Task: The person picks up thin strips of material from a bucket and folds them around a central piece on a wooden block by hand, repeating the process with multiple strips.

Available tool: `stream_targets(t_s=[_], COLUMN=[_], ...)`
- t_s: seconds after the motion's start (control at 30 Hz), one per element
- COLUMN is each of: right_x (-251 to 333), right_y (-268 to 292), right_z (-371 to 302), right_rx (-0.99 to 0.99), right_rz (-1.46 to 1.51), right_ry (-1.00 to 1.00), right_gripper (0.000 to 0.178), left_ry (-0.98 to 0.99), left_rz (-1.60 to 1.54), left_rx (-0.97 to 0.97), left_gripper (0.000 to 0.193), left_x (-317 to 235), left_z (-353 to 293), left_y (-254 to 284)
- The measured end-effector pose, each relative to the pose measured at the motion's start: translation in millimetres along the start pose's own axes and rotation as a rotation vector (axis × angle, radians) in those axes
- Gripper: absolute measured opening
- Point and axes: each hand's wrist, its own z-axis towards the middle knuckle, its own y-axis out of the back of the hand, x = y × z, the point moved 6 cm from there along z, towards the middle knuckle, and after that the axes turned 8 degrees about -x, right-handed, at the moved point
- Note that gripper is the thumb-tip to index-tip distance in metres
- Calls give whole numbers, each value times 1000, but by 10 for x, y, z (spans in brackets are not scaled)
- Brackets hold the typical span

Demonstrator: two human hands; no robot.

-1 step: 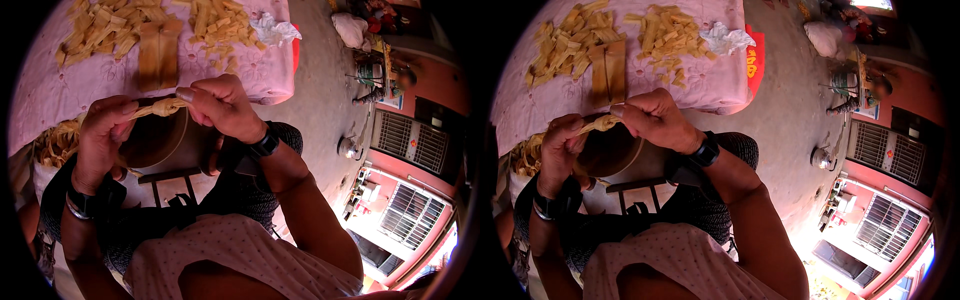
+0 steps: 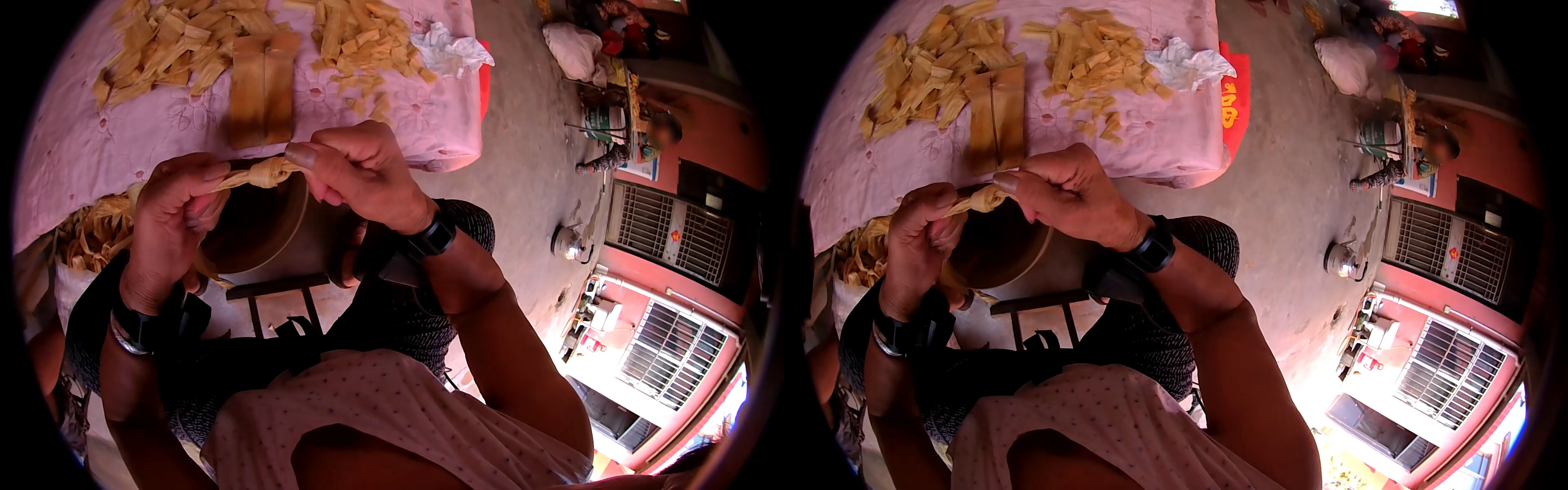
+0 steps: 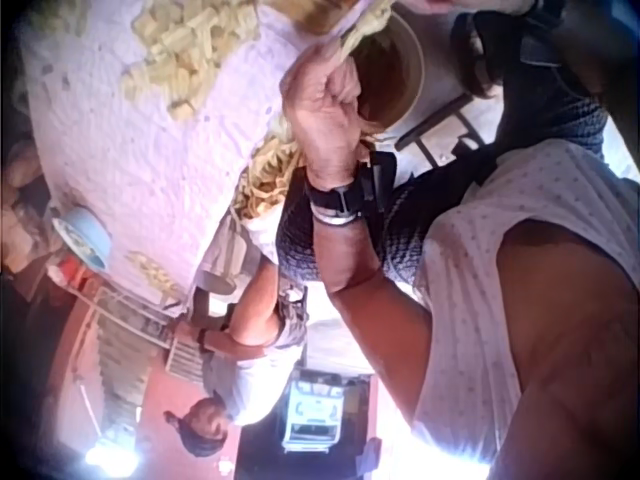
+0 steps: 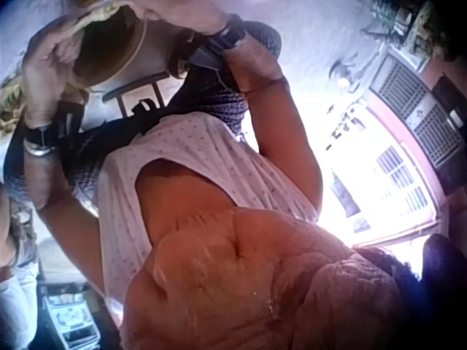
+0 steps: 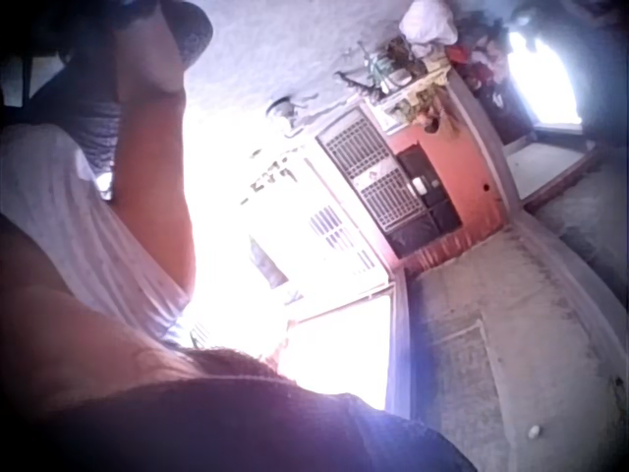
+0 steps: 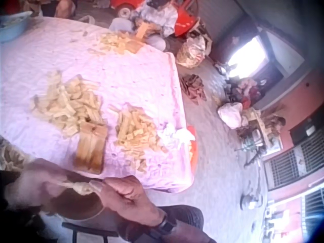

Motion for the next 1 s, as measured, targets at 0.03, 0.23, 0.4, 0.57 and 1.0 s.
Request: stream_targets(t_s=[0.03,0.23,0.4,0.57,1.0], right_x=[-11,16,99,91,-205], right_y=[-17,-181,-216,-159,199], right_z=[20,56,69,62,410], right_rx=[3,-57,-140,-148,-309], right_rz=[2,138,-137,-134,215], right_ry=[2,154,375,266,-60], right_gripper=[28,20,17,15,13], left_ry=[-2,135,2,-117,-325], left_rz=[0,-117,14,142,538], left_rx=[-4,-39,-121,-270,-257], left_gripper=[22,32,25,20,20], left_x=[1,163,121,102,-510], left_z=[-13,-22,-40,-88,187], left_y=[-10,-45,8,141,194])
